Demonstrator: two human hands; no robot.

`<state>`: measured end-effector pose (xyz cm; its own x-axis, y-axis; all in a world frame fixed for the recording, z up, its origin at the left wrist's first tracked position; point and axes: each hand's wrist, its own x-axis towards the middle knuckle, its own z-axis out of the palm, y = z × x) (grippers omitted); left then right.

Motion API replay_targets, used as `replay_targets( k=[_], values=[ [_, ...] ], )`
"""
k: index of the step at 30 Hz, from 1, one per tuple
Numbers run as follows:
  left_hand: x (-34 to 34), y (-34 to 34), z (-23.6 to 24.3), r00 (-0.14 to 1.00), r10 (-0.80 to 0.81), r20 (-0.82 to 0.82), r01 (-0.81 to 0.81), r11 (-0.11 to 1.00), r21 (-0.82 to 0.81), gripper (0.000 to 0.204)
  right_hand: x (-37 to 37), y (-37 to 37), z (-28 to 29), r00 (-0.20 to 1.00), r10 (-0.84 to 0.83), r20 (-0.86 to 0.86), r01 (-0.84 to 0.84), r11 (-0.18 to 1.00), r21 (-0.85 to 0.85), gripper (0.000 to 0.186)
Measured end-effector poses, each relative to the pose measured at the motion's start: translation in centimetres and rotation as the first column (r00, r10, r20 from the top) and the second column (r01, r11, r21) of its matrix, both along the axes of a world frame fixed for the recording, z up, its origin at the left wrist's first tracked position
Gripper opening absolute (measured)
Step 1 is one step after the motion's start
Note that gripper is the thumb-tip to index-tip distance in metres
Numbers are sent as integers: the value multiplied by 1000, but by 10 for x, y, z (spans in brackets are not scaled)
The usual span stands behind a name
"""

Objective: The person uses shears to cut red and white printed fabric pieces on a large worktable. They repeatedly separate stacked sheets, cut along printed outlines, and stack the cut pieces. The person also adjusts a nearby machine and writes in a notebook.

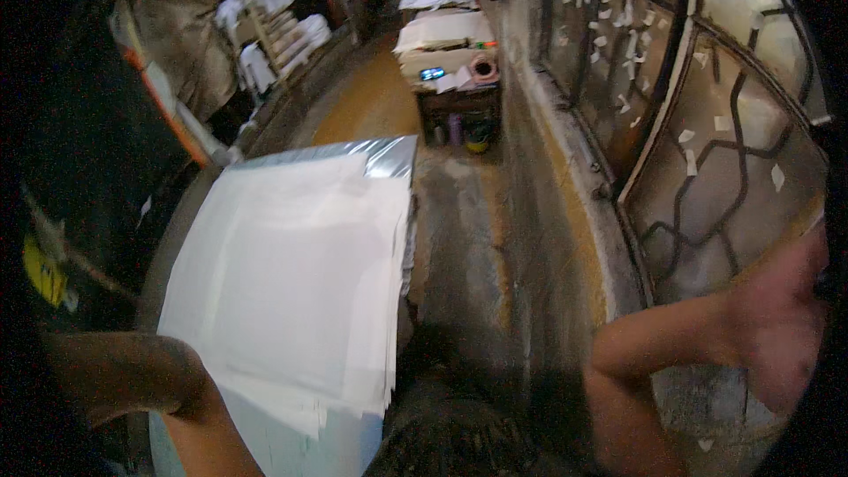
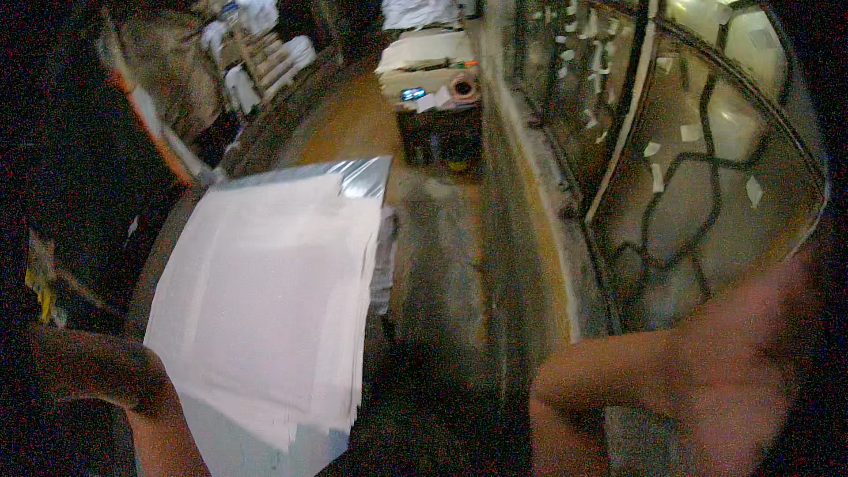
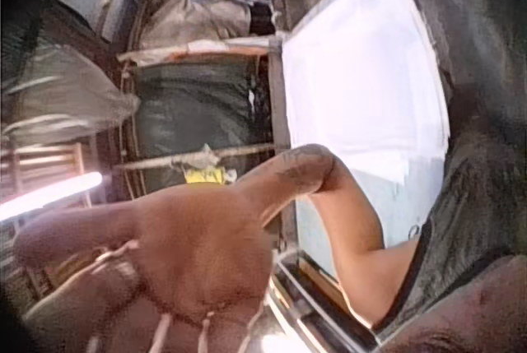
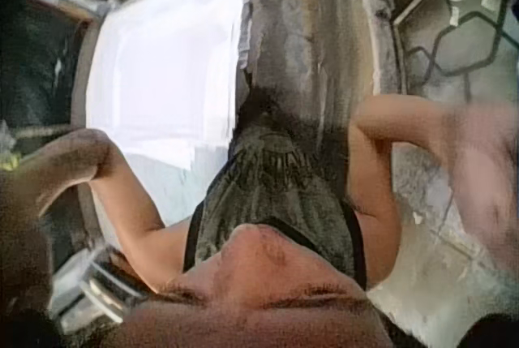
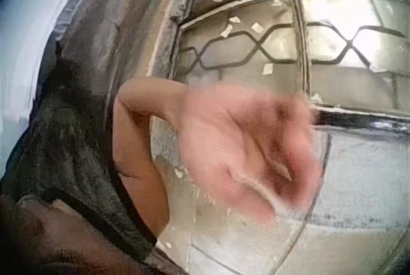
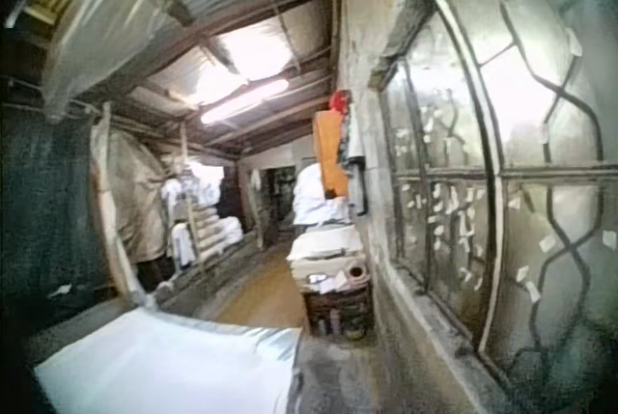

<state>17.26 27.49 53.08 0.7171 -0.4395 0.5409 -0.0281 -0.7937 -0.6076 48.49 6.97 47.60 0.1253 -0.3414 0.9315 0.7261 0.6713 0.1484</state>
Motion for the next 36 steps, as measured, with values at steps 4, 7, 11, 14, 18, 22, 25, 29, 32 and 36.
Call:
replay_targets(
  k=[4, 7, 11, 14, 18, 22, 25, 29, 32, 36],
  values=[
    [62, 78, -11, 997, -54, 47, 55, 998, -20, 38, 81, 76, -45, 950, -272, -156, 230, 943, -241, 53],
    [114, 147, -21, 993, -89, 79, 91, 996, -22, 39, 161, 157, -90, 897, -390, -209, 225, 809, -544, 32],
    [188, 245, -25, 986, -124, 115, 128, 991, -30, 40, 277, 275, -189, 806, -569, -162, 71, 365, -928, 16],
    [236, 310, -23, 984, -139, 111, 144, 989, -43, 41, 348, 323, -315, 891, -430, 146, 73, -182, -981, 24],
    [297, 384, -21, 985, -145, 97, 152, 986, -62, 42, 385, 347, -502, 887, -430, -166, -357, -413, -838, 33],
    [351, 450, -26, 990, -116, 75, 121, 990, -73, 43, 419, 353, -612, 859, -483, -168, -472, -623, -623, 30],
    [394, 501, -33, 994, -86, 65, 91, 993, -77, 44, 460, 383, -673, 739, -648, -184, -653, -621, -433, 27],
    [458, 570, -45, 997, -20, 70, 27, 995, -99, 45, 541, 446, -738, 669, -678, -304, -723, -499, -478, 25],
    [511, 625, -44, 992, 82, 91, -68, 986, -153, 46, 618, 517, -742, 638, -724, -260, -728, -459, -509, 24],
    [580, 704, -63, 941, 297, 159, -234, 915, -329, 47, 699, 622, -714, 603, -778, -176, -756, -488, -435, 25]
  ],
)
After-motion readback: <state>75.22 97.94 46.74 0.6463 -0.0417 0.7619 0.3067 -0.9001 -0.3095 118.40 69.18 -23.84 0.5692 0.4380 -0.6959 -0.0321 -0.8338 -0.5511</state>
